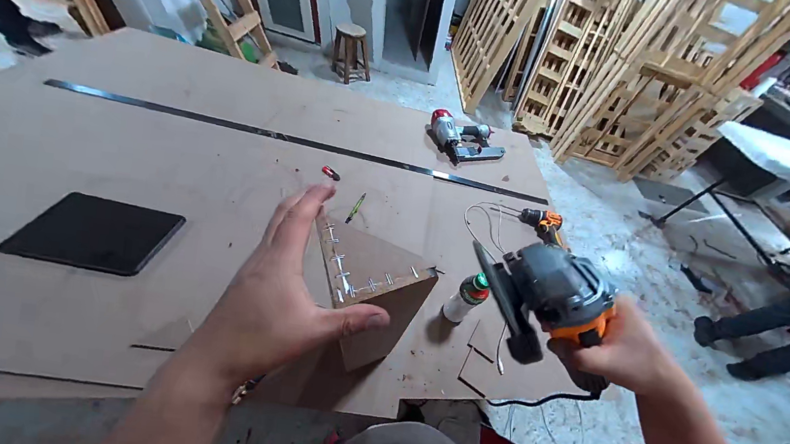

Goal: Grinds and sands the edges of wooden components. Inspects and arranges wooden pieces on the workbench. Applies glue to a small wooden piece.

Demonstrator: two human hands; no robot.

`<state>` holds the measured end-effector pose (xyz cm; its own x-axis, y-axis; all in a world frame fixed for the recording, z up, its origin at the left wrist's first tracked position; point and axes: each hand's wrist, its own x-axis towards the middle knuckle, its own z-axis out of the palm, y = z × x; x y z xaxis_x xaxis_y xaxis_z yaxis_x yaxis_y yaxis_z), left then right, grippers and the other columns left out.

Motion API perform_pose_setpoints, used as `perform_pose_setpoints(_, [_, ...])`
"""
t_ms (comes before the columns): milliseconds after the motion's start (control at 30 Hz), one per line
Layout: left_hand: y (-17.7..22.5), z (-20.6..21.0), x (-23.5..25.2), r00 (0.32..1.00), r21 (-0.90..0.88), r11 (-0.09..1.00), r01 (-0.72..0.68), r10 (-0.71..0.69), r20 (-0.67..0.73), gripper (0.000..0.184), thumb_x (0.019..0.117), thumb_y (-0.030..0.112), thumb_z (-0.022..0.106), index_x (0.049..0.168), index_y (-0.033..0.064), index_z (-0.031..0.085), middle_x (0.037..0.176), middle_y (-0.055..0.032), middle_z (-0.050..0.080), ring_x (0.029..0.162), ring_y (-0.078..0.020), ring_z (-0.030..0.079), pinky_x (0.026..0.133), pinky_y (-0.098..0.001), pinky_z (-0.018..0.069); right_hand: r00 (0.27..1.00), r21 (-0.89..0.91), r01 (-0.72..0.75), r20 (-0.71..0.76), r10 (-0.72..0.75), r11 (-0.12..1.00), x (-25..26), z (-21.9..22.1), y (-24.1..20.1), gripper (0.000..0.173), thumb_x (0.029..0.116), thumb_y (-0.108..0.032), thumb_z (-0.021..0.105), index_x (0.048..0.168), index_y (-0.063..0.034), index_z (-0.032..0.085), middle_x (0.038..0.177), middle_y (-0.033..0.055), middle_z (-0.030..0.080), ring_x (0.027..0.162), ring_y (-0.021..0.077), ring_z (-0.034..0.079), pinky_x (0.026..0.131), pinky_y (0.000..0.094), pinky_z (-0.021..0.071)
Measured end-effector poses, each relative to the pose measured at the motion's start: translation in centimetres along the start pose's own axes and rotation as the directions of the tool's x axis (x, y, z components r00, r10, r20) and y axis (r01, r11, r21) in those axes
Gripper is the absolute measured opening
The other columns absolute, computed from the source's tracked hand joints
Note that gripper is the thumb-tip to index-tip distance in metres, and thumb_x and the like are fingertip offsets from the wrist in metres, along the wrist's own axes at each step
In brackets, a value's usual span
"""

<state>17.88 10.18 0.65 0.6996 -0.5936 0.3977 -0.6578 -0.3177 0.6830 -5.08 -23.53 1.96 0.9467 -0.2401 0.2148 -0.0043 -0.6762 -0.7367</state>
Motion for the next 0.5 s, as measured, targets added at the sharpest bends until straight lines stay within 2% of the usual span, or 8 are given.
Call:
perform_pose_setpoints(67, [-0.4,0.8,0.0,0.999,-0.068,0.997,0.025,-0.027,-0.021,0.128,0.0588,0.081,0.078,0.16,0.0213,0.028,0.153,-0.0015,0.046,0.138,-0.0217,0.048,0.109,-0.0513,0.0481,0.999,-0.045,0.027,0.034,-0.025,0.999,0.4,0.7,0.5,0.06,0.0647,-0.039,0.088,0.119,-0.0244,0.065,0.098,-0.0106,0.074,0.087,0.0033,0.071,0.076,0.0302,0.0642])
perform_pose_setpoints(133, [-0.5,1.2,0.0,0.999,-0.078,0.997,0.022,-0.026,-0.043,0.125,0.0593,0.073,0.081,0.16,0.02,0.028,0.148,-0.0013,0.049,0.133,-0.02,0.052,0.104,-0.0484,0.0518,0.997,-0.075,0.054,0.06,-0.049,0.996,0.8,1.3,0.6,0.064,0.0645,-0.04,0.087,0.122,-0.0237,0.063,0.1,-0.0117,0.073,0.091,0.0009,0.07,0.079,0.0279,0.0636])
perform_pose_setpoints(333, [-0.3,1.1,0.1,0.999,-0.061,0.997,0.039,-0.041,-0.034,0.126,0.056,0.068,0.083,0.16,0.0223,0.028,0.149,0.001,0.047,0.132,-0.0173,0.052,0.104,-0.0462,0.0527,0.992,-0.11,0.076,0.105,-0.065,0.991,2.1,1.4,0.7,0.066,0.0638,-0.041,0.086,0.123,-0.0222,0.062,0.101,-0.0123,0.072,0.092,-0.0013,0.07,0.079,0.0254,0.0626])
perform_pose_setpoints(500, [-0.2,1.1,0.2,0.999,-0.068,0.997,0.027,-0.03,-0.039,0.127,0.0554,0.066,0.085,0.16,0.0191,0.029,0.15,-0.001,0.046,0.132,-0.0176,0.053,0.104,-0.0451,0.0533,0.986,-0.108,0.088,0.147,-0.072,0.99,3.3,0.8,0.6,0.066,0.0645,-0.041,0.088,0.123,-0.0215,0.063,0.102,-0.0109,0.073,0.094,0.0008,0.07,0.081,0.0281,0.0629])
